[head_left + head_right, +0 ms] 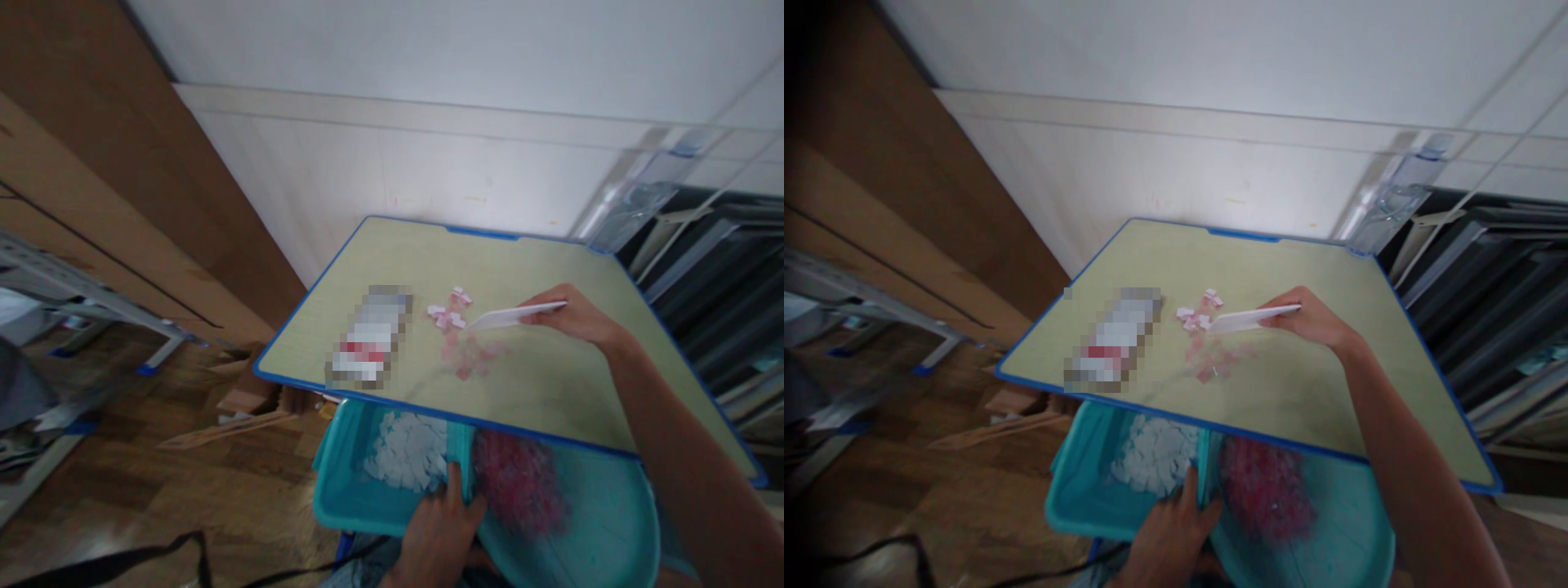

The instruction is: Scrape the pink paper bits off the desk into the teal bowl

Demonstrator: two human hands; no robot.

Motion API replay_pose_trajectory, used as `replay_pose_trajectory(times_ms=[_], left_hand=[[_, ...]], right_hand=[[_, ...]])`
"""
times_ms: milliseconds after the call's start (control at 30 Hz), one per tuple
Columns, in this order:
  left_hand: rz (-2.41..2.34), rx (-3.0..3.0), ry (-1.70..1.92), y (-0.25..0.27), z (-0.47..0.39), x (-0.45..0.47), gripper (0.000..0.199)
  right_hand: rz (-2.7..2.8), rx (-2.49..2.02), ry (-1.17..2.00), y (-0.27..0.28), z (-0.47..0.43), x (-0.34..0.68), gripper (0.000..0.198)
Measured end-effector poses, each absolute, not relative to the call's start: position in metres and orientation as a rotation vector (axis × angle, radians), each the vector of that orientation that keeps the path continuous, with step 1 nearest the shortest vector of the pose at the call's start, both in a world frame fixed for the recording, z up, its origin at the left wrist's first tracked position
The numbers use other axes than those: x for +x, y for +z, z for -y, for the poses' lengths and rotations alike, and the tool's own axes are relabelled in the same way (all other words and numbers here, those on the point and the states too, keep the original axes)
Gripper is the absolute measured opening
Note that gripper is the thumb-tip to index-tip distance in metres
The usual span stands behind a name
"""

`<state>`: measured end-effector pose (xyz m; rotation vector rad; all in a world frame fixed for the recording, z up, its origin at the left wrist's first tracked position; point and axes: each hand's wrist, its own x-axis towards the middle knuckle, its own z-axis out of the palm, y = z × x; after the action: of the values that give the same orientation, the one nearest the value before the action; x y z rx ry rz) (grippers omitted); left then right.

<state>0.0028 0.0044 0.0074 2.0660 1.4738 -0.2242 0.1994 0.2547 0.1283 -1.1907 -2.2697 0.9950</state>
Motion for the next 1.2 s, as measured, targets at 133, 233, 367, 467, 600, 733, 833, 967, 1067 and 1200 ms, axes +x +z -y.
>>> replay_pose_trajectory(times_ms=[133, 233, 367, 467, 600, 733, 833, 967, 1067, 1200], left_hand=[[-1.484, 2.06, -0.235, 0.006, -0.003, 0.003, 0.064], [-1.5, 2.069, -0.23, 0.003, -0.001, 0.003, 0.064], [-1.517, 2.085, -0.207, 0.001, -0.001, 0.003, 0.065], [-1.505, 2.084, -0.231, 0.003, -0.002, 0.003, 0.066], [-1.485, 2.078, -0.28, 0.004, -0.002, 0.002, 0.066], [-1.494, 2.072, -0.281, 0.005, -0.002, 0.002, 0.065], [-1.501, 2.071, -0.292, 0.004, -0.002, 0.002, 0.066], [-1.503, 2.102, -0.288, 0.002, -0.002, 0.002, 0.064], [-1.501, 2.125, -0.289, 0.001, -0.001, 0.002, 0.063], [-1.501, 2.123, -0.291, 0.001, 0.0, 0.001, 0.066]], right_hand=[[2.244, -1.183, 0.987, 0.115, -0.258, 0.191, 0.034], [2.247, -1.103, 1.02, 0.108, -0.26, 0.179, 0.031], [2.296, -1.004, 1.078, 0.109, -0.261, 0.164, 0.028], [2.363, -0.923, 1.153, 0.112, -0.26, 0.159, 0.028], [2.453, -0.812, 1.223, 0.114, -0.257, 0.162, 0.027], [2.47, -0.786, 1.322, 0.116, -0.254, 0.172, 0.026], [2.462, -0.806, 1.38, 0.121, -0.25, 0.177, 0.024], [2.421, -0.894, 1.327, 0.126, -0.248, 0.179, 0.026], [2.353, -0.946, 1.258, 0.125, -0.251, 0.175, 0.029], [2.351, -0.825, 1.31, 0.116, -0.253, 0.159, 0.029]])
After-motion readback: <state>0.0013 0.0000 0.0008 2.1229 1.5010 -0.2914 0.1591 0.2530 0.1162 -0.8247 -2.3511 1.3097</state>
